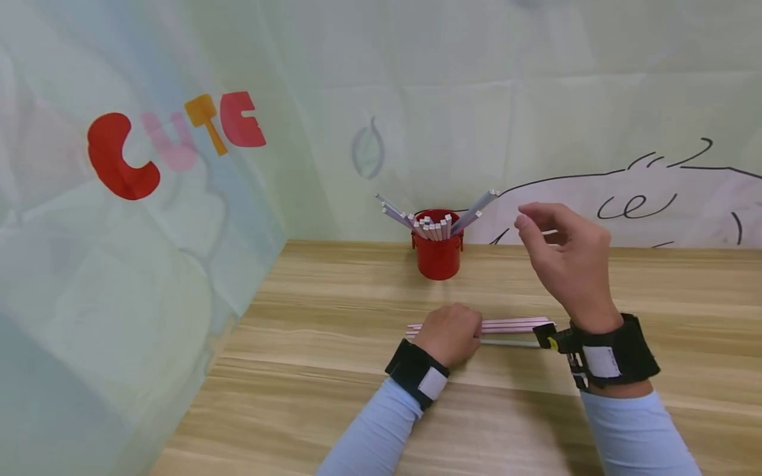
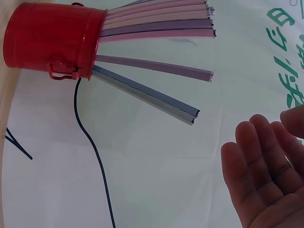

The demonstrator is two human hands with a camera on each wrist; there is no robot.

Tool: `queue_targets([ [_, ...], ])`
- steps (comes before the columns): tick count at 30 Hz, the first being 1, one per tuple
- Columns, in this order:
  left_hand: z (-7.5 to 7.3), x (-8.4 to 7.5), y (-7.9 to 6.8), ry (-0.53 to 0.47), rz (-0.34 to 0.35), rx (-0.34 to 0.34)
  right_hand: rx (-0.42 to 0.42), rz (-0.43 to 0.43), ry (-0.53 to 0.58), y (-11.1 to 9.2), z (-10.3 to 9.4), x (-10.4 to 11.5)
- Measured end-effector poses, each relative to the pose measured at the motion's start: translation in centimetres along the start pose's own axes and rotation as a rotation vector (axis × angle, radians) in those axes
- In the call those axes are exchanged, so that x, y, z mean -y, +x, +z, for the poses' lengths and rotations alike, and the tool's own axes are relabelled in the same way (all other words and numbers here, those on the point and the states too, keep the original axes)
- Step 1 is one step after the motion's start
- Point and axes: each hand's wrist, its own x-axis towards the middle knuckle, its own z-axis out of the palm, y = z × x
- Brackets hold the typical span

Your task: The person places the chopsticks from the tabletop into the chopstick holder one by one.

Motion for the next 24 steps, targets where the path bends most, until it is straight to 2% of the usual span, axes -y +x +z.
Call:
queue_targets([
  [7,0.03,-0.08,-0.15,0.008,0.036,0.002,0.023,-0.012,-0.030,0.08,-0.16,-0.04],
  [12,0.39,-0.16,-0.04,0.036,0.033,0.035,0.031,-0.008,-0.041,-0.01,-0.33,-0.09],
  [24,0.31,-0.56,0.14,0.006,0.029,0.078,0.079,-0.018,-0.051,-0.03,-0.40,0.19],
])
